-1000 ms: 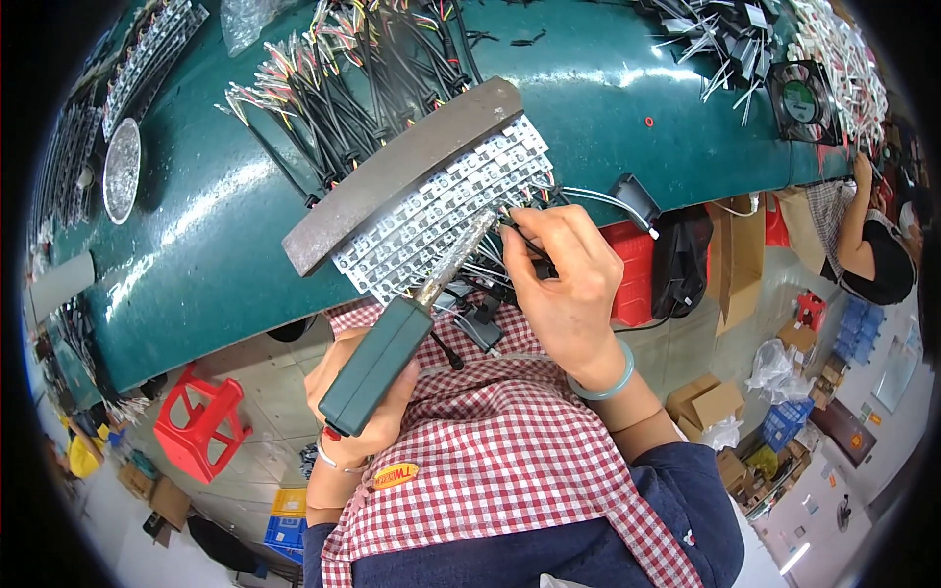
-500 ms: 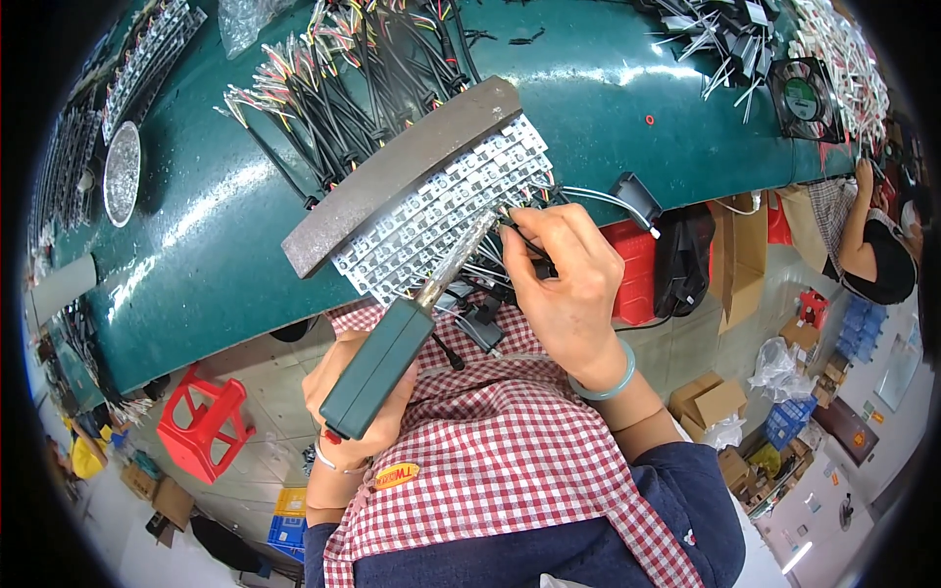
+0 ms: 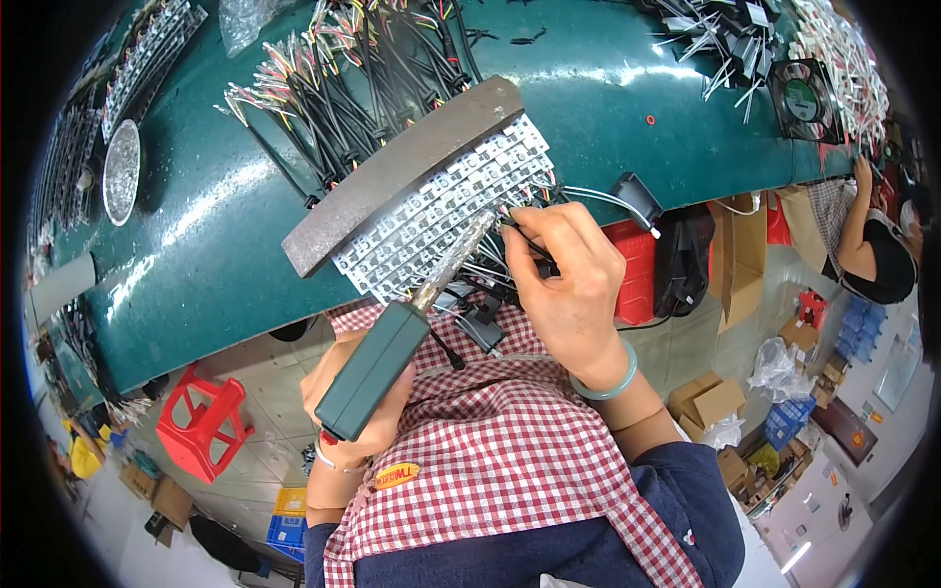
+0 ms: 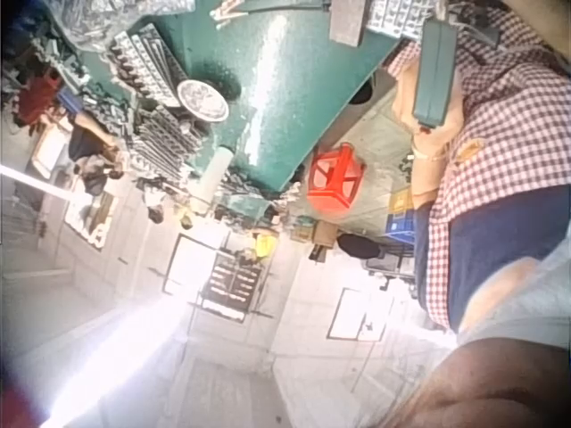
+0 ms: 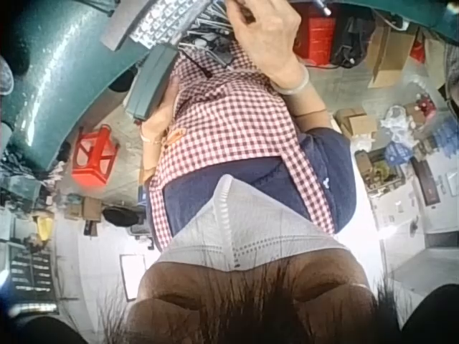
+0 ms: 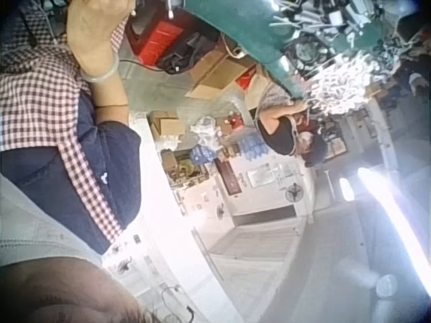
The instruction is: The person solders wires onto a board assembly using a handheld soldering tool, picking up wire components from the table and attaching the wires to the board.
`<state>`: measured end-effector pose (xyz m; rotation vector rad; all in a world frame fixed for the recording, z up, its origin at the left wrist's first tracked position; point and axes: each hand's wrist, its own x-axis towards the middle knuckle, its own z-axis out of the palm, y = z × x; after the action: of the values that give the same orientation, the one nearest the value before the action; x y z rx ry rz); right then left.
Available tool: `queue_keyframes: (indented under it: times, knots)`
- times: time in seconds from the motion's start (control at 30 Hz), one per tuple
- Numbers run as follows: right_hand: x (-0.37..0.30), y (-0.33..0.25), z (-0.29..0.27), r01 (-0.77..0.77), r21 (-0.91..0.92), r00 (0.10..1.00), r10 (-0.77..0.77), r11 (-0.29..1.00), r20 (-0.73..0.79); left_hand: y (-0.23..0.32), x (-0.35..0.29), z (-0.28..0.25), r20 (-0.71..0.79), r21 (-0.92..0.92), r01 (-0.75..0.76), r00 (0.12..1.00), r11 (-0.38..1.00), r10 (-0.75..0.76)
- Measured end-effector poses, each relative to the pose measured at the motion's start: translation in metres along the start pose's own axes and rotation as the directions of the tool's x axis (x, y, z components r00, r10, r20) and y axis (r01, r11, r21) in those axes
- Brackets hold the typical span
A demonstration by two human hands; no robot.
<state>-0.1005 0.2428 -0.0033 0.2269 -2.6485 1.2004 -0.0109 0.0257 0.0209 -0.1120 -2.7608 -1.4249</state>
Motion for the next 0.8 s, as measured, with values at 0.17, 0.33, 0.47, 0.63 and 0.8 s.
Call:
queue_keyframes:
  times: [0.17, 0.33, 0.47, 0.63, 0.8]
  knots:
    - [0.000, 0.000, 0.000, 0.004, 0.001, 1.000, -0.004, 1.000, -0.003, 0.002, 0.009, -0.002, 0.074, 0.067, -0.081, 0.994, 0.994, 0.076]
    - [0.000, -0.001, 0.000, 0.001, 0.002, 1.000, -0.001, 1.000, 0.003, 0.008, 0.011, -0.005, 0.060, -0.021, 0.073, 0.996, 0.997, -0.072]
    - [0.000, 0.000, 0.000, -0.002, 0.003, 1.000, 0.002, 1.000, -0.004, 0.006, 0.009, -0.008, 0.053, -0.077, 0.125, 0.991, 0.989, -0.121]
    - [0.001, -0.001, -0.001, 0.009, -0.019, 1.000, -0.009, 1.000, 0.005, 0.000, -0.008, -0.009, -0.066, -0.159, 0.244, 0.964, 0.957, -0.257]
    - [0.000, 0.000, 0.000, 0.006, -0.002, 1.000, -0.006, 1.000, -0.004, 0.002, -0.006, -0.007, -0.056, -0.215, 0.290, 0.950, 0.933, -0.308]
